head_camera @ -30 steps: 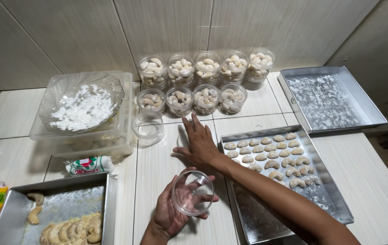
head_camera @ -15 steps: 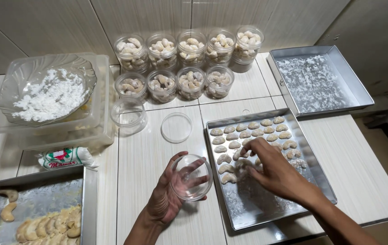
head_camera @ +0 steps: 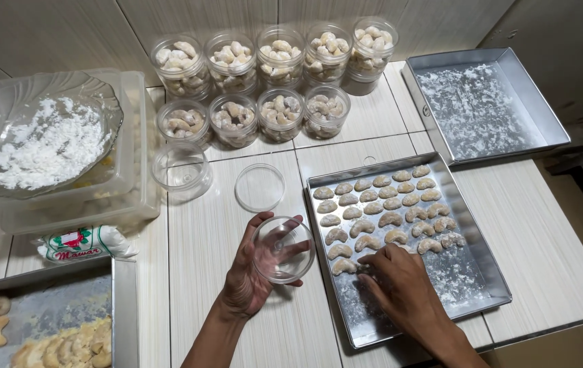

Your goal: Packing crescent-shaped cookies from a metal tray into plastic jars by hand.

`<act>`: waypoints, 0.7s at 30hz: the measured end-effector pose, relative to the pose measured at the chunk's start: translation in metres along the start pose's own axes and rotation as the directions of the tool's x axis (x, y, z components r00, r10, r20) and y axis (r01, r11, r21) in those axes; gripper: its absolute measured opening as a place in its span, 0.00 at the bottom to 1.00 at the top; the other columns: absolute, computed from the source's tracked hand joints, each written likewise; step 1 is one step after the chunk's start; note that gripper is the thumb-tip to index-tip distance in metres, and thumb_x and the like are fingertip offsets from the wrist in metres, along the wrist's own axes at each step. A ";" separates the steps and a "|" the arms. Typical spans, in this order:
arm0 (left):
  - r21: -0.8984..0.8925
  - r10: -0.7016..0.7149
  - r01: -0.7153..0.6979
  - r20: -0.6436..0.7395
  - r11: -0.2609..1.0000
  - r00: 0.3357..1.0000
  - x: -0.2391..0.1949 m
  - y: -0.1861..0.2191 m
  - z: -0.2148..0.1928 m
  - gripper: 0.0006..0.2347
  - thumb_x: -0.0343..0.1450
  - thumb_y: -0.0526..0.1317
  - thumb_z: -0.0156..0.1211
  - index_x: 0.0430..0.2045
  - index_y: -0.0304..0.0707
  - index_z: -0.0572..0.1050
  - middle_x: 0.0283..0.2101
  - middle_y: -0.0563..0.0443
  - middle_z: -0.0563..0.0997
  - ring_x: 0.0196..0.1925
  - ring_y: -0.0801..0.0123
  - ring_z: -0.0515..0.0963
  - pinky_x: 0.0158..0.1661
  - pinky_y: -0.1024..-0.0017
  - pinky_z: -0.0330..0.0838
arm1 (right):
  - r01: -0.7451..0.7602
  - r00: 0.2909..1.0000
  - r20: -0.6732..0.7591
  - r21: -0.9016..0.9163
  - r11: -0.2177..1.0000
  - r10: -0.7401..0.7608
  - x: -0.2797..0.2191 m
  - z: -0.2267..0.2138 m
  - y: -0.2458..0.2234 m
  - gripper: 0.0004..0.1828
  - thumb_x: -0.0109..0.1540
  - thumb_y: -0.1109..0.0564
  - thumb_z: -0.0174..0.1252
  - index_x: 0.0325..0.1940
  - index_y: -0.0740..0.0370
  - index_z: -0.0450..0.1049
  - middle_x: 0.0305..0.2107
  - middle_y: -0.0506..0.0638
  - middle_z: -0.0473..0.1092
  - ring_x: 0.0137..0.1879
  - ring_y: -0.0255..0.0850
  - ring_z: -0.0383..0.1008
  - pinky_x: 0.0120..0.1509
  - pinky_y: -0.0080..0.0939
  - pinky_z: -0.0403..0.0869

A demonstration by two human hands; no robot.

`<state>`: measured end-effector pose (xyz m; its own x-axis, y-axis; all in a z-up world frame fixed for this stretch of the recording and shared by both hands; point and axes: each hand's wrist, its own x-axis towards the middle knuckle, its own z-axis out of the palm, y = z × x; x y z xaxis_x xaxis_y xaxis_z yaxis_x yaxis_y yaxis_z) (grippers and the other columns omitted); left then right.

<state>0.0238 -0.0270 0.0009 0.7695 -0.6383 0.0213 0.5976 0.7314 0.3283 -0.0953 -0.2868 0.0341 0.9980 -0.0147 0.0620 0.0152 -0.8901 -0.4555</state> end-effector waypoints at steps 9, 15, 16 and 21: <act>0.068 -0.045 0.040 0.070 0.997 0.997 0.000 0.003 0.004 0.42 0.62 0.52 0.77 0.65 0.48 0.51 0.66 0.32 0.67 0.60 0.33 0.75 0.52 0.41 0.80 | -0.080 0.995 0.046 -0.073 0.994 0.084 0.010 0.023 0.001 0.11 0.59 0.45 0.66 0.38 0.50 0.80 0.28 0.42 0.67 0.33 0.35 0.66 0.48 0.41 0.68; -0.031 -0.086 0.085 -0.008 0.996 0.996 0.001 0.004 0.010 0.31 0.67 0.46 0.64 0.63 0.46 0.56 0.68 0.26 0.63 0.59 0.31 0.74 0.44 0.47 0.86 | -0.081 0.995 0.047 -0.046 0.996 0.084 0.011 0.019 0.001 0.08 0.59 0.47 0.66 0.37 0.51 0.79 0.28 0.42 0.65 0.32 0.35 0.64 0.46 0.41 0.67; -0.032 -0.089 0.089 0.000 0.996 0.996 0.001 0.004 0.011 0.33 0.68 0.46 0.64 0.66 0.46 0.53 0.67 0.26 0.64 0.58 0.32 0.74 0.45 0.46 0.85 | -0.105 0.993 0.050 -0.005 0.994 0.106 0.010 0.017 0.005 0.08 0.58 0.48 0.67 0.38 0.50 0.79 0.29 0.42 0.67 0.34 0.36 0.66 0.45 0.40 0.70; 0.031 -0.103 0.102 0.015 0.994 0.995 -0.002 0.001 0.012 0.36 0.68 0.47 0.65 0.68 0.47 0.49 0.66 0.30 0.67 0.59 0.36 0.76 0.52 0.48 0.82 | -0.316 0.947 0.070 0.035 0.948 0.313 0.015 -0.029 -0.004 0.10 0.58 0.46 0.64 0.43 0.44 0.82 0.35 0.41 0.71 0.39 0.36 0.70 0.40 0.34 0.80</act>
